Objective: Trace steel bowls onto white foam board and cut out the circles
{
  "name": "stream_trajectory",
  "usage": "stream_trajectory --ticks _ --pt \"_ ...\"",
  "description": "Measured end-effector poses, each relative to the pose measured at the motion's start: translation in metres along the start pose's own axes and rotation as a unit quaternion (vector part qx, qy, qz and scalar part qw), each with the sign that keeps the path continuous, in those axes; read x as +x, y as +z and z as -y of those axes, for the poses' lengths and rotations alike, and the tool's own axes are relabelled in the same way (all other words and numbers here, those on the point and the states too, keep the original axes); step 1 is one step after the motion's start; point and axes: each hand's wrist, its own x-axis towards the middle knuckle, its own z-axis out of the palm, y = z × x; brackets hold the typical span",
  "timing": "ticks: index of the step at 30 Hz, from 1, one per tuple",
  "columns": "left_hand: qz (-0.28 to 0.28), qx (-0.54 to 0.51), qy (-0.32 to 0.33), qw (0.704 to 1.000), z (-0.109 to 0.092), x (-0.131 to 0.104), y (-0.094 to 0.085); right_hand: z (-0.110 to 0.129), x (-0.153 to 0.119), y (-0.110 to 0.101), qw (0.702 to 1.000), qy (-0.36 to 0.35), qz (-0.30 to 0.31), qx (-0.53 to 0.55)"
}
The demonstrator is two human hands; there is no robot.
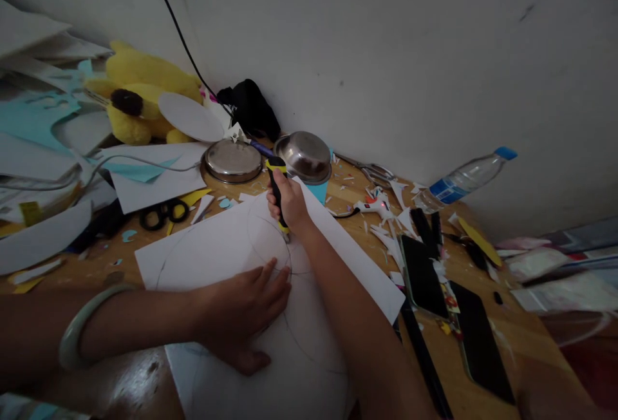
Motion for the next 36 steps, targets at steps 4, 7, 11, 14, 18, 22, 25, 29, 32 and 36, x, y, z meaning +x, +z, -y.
stream_trajectory --ticks 4,7,11,14,18,22,25,29,32,36 --pt "0.003 -0.005 -0.002 1.0 -0.001 0.0 0.0 0.001 0.003 0.003 1.0 -0.009 0.011 -0.004" --pt "0.005 -0.006 -0.002 1.0 0.0 0.0 0.0 0.001 0.005 0.005 0.999 -0.005 0.03 -0.017" --pt "0.003 -0.002 0.0 1.0 0.0 0.0 -0.001 0.001 0.007 0.004 0.999 -0.005 0.04 -0.012" --pt "-0.001 0.001 0.0 1.0 0.0 0.0 -0.001 0.001 0.009 0.004 0.999 -0.002 0.042 -0.013" --pt "0.005 -0.001 -0.003 1.0 -0.001 0.0 -0.002 0.002 0.011 0.008 0.998 -0.002 0.068 -0.016" --pt "0.006 -0.009 -0.002 1.0 -0.001 0.001 -0.001 0.001 0.011 0.009 0.997 0.002 0.071 -0.013" --pt "0.01 -0.01 -0.011 1.0 0.0 0.001 -0.001 0.003 0.012 0.01 0.999 -0.002 0.053 -0.011" --pt "0.014 -0.015 -0.051 0.998 0.013 -0.001 -0.013 0.017 0.021 0.011 0.994 -0.077 -0.06 -0.042" --pt "-0.016 -0.012 -0.085 0.996 0.033 -0.003 -0.029 0.039 0.031 0.011 0.977 -0.13 -0.152 -0.068" --pt "-0.041 -0.011 -0.122 0.992 0.057 -0.005 -0.044 0.062 0.034 0.009 0.948 -0.166 -0.254 -0.093"
